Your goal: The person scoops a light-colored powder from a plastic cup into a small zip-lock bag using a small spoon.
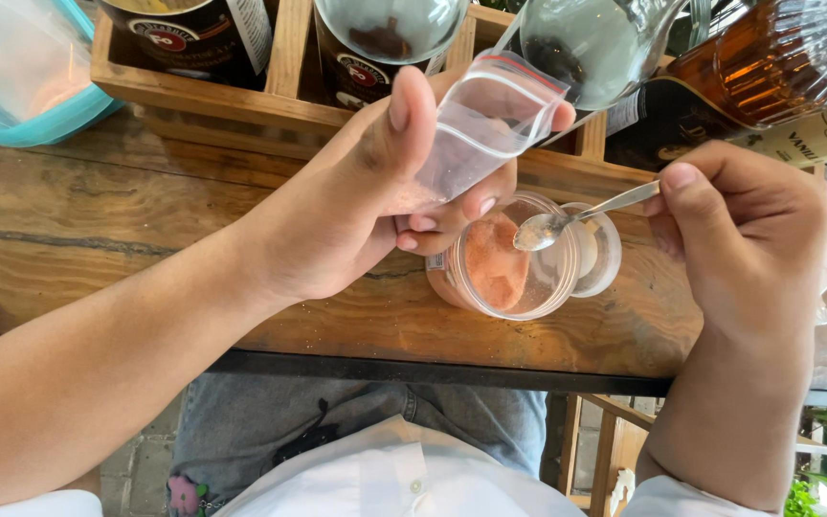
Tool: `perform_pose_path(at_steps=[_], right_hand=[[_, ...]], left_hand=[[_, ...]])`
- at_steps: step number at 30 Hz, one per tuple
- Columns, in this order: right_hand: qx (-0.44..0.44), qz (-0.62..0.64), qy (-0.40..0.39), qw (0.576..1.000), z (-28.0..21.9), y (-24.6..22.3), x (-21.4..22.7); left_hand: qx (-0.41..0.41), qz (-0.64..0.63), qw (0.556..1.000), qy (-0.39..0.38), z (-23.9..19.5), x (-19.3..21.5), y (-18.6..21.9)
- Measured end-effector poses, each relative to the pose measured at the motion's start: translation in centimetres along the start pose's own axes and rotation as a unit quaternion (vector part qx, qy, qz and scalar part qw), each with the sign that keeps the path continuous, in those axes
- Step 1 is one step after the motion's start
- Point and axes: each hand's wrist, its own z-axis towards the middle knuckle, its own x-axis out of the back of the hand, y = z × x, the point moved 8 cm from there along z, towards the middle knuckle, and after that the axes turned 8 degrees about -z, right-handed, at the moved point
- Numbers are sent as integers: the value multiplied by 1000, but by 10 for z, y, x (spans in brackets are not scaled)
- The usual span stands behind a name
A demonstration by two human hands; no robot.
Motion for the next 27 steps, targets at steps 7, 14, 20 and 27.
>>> perform_pose_path(at_steps=[7,14,20,27], right_hand=[[-10,18,15,1000,0,5,2],[-109,182,22,977,1,29,11],[-73,249,-10,966,6,26,18],[-41,139,-1,989,-7,17,7]], left_hand=[[-100,152,983,-14,-4,1,2],[-211,324,922,-1,-11,-11,19],[-266,494,828,2,-11,-14,17],[-255,538,803,28,-11,-11,8]])
